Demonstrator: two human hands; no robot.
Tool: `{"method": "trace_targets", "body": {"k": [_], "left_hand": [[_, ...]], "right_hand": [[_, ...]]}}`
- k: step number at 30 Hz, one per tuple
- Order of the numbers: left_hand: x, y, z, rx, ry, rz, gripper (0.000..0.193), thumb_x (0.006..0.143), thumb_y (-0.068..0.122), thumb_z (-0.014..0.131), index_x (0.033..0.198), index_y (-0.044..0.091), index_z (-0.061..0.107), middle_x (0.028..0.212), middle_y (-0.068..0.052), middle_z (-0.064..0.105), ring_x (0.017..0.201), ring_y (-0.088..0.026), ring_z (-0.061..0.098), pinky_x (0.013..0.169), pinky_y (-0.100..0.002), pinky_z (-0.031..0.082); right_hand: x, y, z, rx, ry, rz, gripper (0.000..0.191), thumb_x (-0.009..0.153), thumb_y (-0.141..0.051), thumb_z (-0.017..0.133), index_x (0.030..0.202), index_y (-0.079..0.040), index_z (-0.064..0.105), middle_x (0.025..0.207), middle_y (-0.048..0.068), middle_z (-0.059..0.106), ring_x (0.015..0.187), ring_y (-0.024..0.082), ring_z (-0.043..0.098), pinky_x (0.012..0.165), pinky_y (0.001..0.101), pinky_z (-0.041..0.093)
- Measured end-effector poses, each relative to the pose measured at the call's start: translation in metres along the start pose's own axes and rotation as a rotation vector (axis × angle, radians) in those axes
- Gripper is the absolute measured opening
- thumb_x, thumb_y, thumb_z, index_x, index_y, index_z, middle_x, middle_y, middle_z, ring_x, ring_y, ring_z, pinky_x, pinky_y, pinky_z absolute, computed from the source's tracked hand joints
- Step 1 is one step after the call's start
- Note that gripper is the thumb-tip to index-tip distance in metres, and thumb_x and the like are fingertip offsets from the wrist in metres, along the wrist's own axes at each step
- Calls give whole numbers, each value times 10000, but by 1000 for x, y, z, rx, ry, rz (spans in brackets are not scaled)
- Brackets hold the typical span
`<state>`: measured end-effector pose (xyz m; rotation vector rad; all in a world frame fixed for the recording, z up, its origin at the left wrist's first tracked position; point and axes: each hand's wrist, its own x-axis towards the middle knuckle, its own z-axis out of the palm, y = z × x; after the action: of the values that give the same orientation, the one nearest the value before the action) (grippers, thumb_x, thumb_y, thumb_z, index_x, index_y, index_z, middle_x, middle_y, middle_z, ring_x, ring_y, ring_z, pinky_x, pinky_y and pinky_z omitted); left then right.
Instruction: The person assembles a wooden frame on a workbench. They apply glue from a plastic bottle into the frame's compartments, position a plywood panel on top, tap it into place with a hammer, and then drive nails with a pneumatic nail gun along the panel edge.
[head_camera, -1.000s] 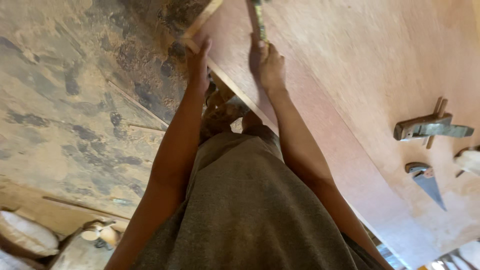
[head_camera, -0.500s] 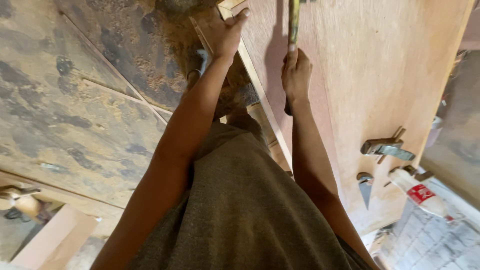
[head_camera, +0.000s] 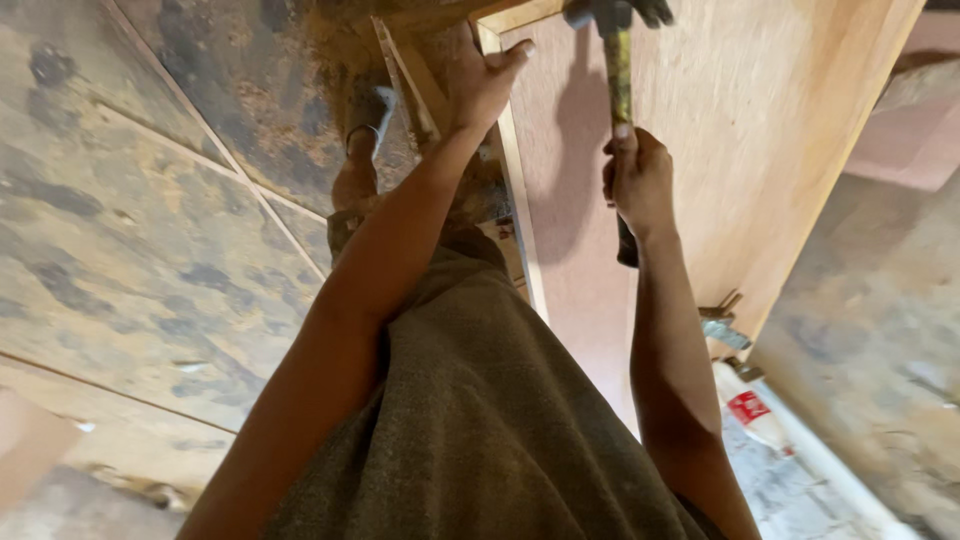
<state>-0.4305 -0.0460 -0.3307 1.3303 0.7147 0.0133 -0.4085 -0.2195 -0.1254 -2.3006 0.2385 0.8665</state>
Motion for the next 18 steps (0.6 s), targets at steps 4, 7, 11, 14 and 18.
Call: {"method": "trace_targets", "body": {"k": [4,7,11,14,18], "left_hand": [[-4,-2,1,29,4,50,626,923,322,837,1332,31,462,1012,-99,829,900,-186,827,774,-345,666],[-7,-7,2,-122,8,105,659,944,297,840,1359,21,409,1108,-147,782,943,-227,827,809,-354,655],[-5,-16,4,-411,-28,180,650,1005,247,825,1412,23,371,1282,-209,698,1117,-284,779,926,-396,637],[-3,-25,6,-139,23,176,618,965,287,854,1346,50,429,1097,-167,771,921,-217,823,779,-341,668],[-7,-39,6,-115,-36,26,637,960,330,842,1344,40,426,1049,-146,775,832,-196,811,752,-327,653]], "right_hand": [[25,5,-16,-104,1,-24,201,1055,-276,554,1100,-82,577,662,33,646,479,118,619,386,285,504],[57,7,-27,-516,100,-586,185,1122,-137,582,1035,23,614,823,142,678,675,215,645,558,358,513],[102,-16,-50,-683,87,-389,178,1115,-188,640,1038,-33,681,741,125,691,579,215,633,512,386,509],[132,-46,-69,-840,-71,-341,245,1203,-232,667,1044,-47,669,740,115,655,569,248,564,545,388,472],[162,-70,-83,-934,-133,-875,72,1097,-121,708,1075,-54,725,815,87,699,626,196,626,573,331,524]]}}
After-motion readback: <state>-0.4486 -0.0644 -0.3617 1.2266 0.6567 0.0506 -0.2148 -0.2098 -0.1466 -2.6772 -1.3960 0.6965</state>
